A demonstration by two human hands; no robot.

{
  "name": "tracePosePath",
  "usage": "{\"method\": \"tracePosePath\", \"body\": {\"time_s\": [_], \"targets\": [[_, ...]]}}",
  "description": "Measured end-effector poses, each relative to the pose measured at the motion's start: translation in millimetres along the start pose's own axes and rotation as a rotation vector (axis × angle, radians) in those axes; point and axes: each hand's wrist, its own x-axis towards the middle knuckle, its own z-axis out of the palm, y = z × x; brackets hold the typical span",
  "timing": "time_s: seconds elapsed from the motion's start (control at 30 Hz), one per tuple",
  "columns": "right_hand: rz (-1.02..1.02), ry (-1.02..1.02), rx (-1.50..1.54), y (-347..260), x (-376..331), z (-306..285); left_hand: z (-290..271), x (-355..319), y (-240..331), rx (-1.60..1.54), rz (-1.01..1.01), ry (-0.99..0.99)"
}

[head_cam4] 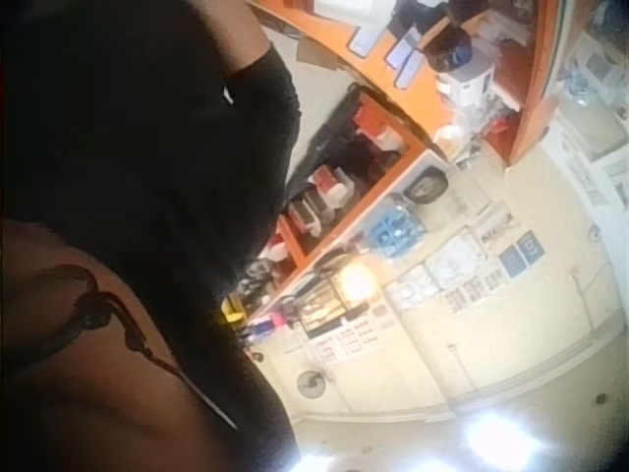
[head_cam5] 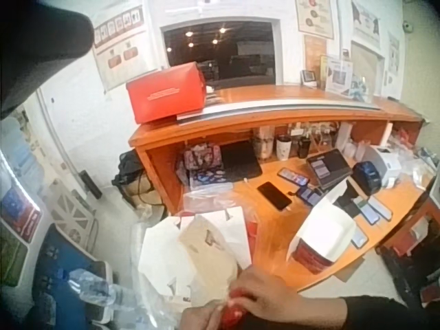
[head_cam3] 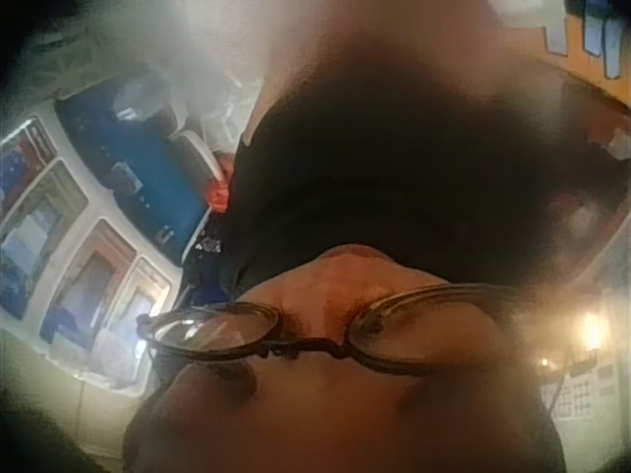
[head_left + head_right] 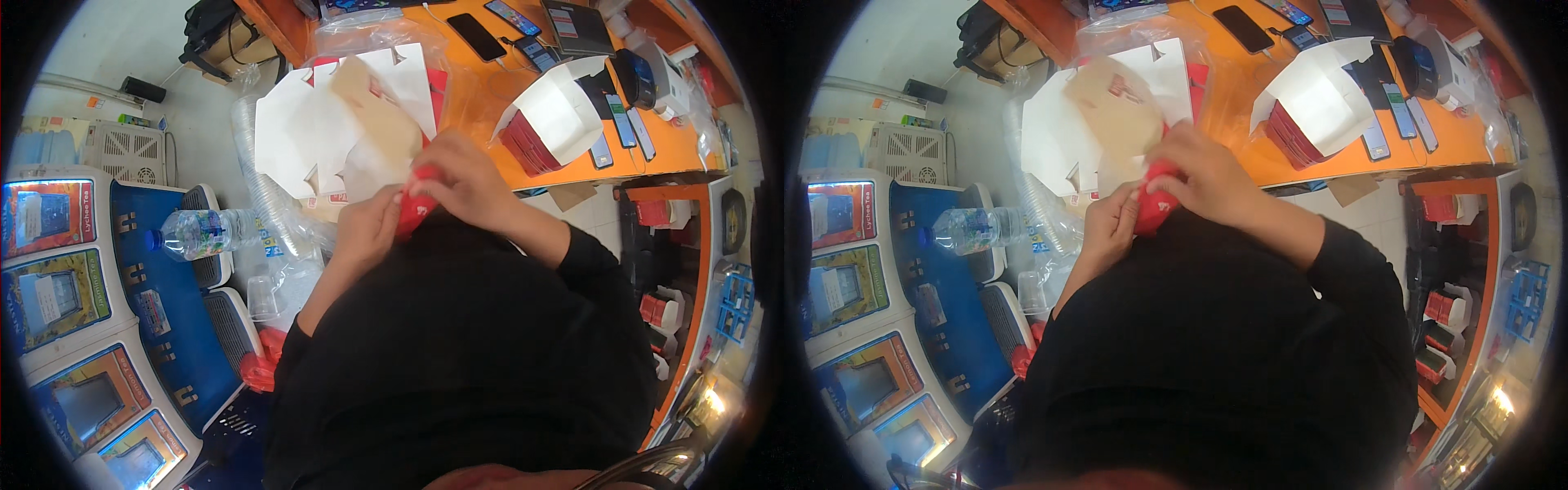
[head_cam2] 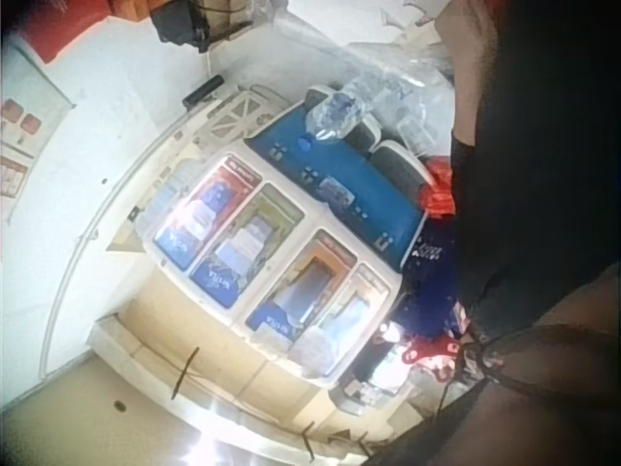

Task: The person folds and assembles cardboard food boxes by hand at a desk, interlocking the tabs to create a finished container.

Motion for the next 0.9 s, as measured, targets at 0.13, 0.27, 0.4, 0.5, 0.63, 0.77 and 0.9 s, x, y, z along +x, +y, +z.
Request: {"method": "tracePosePath", "body": {"time_s": [0.13, 0.27, 0.4, 0.5, 0.63, 0.77, 0.9], "targets": [[0.388, 0.265, 0.466, 5, -13, 30, 1, 7, 12, -0.107, 0.015, 0.059], [0.451, 0.143, 0.713, 18, -14, 35, 0, 21, 15, -0.067, 0.431, -0.047], [0.498, -0.081, 0.759, 18, -12, -10, -40, 28, -27, 0.363, 0.218, 0.42], [0.378, -0.184, 0.701, 25, -20, -34, -68, 29, -36, 0.591, 0.202, 0.511], [0.44, -0.255, 0.883, 21, -24, -35, -54, 5, -55, 0.415, 0.064, 0.468], [0.472, -0.198, 0.813, 21, -33, -29, -44, -7, -13, 0.204, -0.141, 0.445], [0.385, -0.157, 0.668, 27, -42, -29, -43, -18, 26, -0.044, -0.168, 0.444]]}}
